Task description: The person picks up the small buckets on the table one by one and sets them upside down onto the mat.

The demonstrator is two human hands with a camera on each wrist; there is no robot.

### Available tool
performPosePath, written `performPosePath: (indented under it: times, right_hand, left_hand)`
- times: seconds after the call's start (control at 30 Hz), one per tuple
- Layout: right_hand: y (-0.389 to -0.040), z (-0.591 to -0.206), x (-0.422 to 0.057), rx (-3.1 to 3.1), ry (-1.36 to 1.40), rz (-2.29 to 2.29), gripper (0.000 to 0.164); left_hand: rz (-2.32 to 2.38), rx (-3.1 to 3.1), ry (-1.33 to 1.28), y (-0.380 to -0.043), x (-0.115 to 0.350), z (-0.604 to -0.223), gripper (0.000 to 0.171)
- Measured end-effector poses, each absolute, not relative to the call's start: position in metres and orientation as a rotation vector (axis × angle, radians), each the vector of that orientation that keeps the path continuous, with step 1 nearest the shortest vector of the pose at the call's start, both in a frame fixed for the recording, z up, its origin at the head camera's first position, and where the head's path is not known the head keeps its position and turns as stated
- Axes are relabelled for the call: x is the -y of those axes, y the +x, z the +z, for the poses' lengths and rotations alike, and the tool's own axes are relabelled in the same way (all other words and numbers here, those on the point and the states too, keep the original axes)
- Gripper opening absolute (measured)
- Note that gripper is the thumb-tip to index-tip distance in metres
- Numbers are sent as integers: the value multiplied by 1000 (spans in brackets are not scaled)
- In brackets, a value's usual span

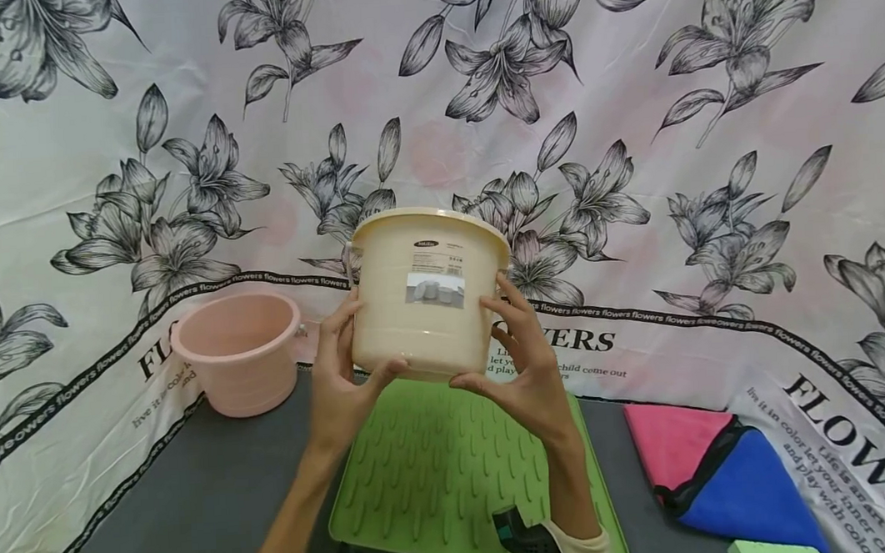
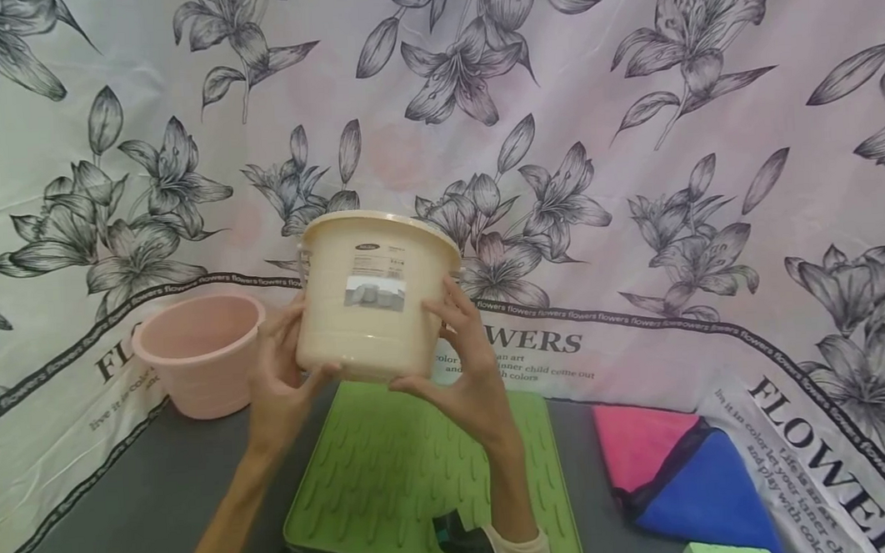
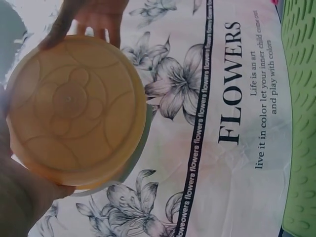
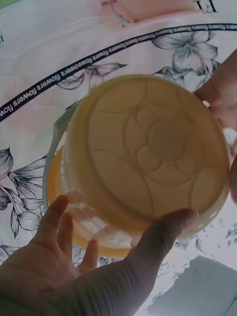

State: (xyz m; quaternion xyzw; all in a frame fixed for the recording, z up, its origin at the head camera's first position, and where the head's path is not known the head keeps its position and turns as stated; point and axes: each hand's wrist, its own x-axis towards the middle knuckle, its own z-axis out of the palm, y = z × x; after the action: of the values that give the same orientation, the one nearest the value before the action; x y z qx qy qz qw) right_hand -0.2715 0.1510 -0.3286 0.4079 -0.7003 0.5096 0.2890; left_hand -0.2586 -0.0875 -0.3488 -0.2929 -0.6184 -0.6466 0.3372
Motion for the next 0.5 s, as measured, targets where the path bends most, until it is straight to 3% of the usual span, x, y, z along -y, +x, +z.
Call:
performPosePath:
  times: [0.13,0.33,0.5]
  right_hand:
    - [-271,-328,-149,1775,1045,1460,86]
    - [-271,-327,-148,1645,1020,1566,74]
    - [-270,-324,-151,1664,1078,1637,73]
  left_hand:
    - [-1562,1655,-819,-259,93,-348,73]
    - [-1441,1681,-818,-261,97,-347,81]
    - [-1545,1614,-782,-261,97,-345,65]
